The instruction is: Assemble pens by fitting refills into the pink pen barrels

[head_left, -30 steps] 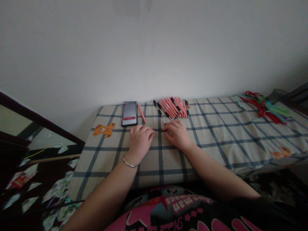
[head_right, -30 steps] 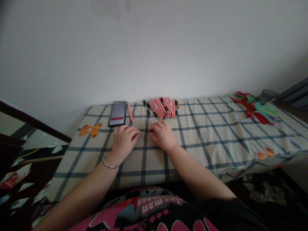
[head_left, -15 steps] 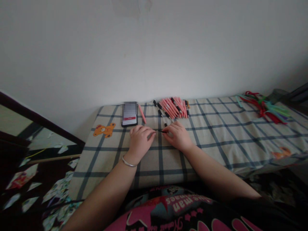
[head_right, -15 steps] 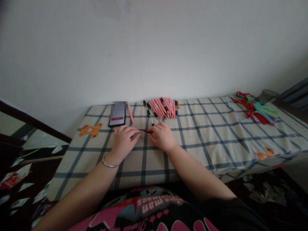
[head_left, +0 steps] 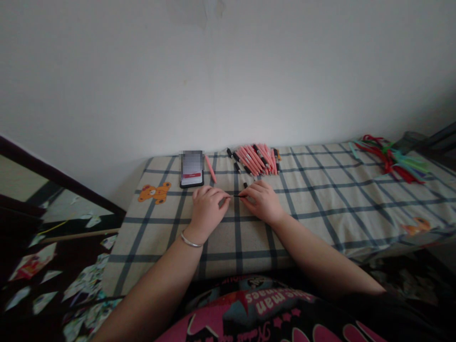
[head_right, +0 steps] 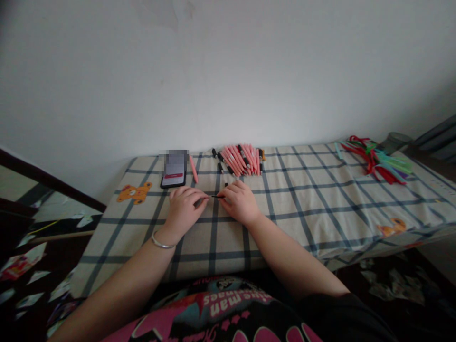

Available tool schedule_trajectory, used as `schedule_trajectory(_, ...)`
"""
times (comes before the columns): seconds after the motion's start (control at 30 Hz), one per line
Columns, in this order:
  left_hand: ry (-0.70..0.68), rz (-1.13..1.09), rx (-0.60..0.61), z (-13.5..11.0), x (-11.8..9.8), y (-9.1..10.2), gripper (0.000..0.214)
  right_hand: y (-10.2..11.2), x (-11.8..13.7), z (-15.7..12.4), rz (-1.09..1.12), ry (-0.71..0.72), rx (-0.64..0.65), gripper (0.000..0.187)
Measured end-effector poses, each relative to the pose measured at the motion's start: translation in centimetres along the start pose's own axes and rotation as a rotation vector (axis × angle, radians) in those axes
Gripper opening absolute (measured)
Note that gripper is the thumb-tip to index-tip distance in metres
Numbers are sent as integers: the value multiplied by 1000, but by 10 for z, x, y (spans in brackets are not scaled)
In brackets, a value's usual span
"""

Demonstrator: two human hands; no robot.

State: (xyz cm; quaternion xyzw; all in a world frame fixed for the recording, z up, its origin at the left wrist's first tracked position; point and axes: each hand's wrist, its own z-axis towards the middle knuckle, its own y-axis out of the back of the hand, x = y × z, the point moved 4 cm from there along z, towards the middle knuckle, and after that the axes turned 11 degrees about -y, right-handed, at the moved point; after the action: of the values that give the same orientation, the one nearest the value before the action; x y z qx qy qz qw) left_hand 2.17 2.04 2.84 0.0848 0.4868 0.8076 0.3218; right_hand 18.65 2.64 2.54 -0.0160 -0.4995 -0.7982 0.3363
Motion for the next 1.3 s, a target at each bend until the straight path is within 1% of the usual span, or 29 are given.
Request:
schedule_trajectory(0.17, -12, -13, 7, 1, 1, -1, 10, 0, -1, 0, 7, 11, -2, 8)
schedule_trajectory(0.43, -76, -40, 22, 1, 0, -2, 11, -1, -1, 0, 45, 5, -3, 10)
schedule_trajectory(0.9, -110, 4, 36, 2, -2, -2, 12, -2, -1, 0, 57, 14, 12, 7)
schedule_trajectory(1.13, -148, -46, 82, 2, -2, -5, 12, -1, 0, 0, 45, 34, 29, 8)
schedule_trajectory(1.3, -170, -78, 80, 2, -3, -4, 12, 1, 2, 0, 40, 40, 45, 7)
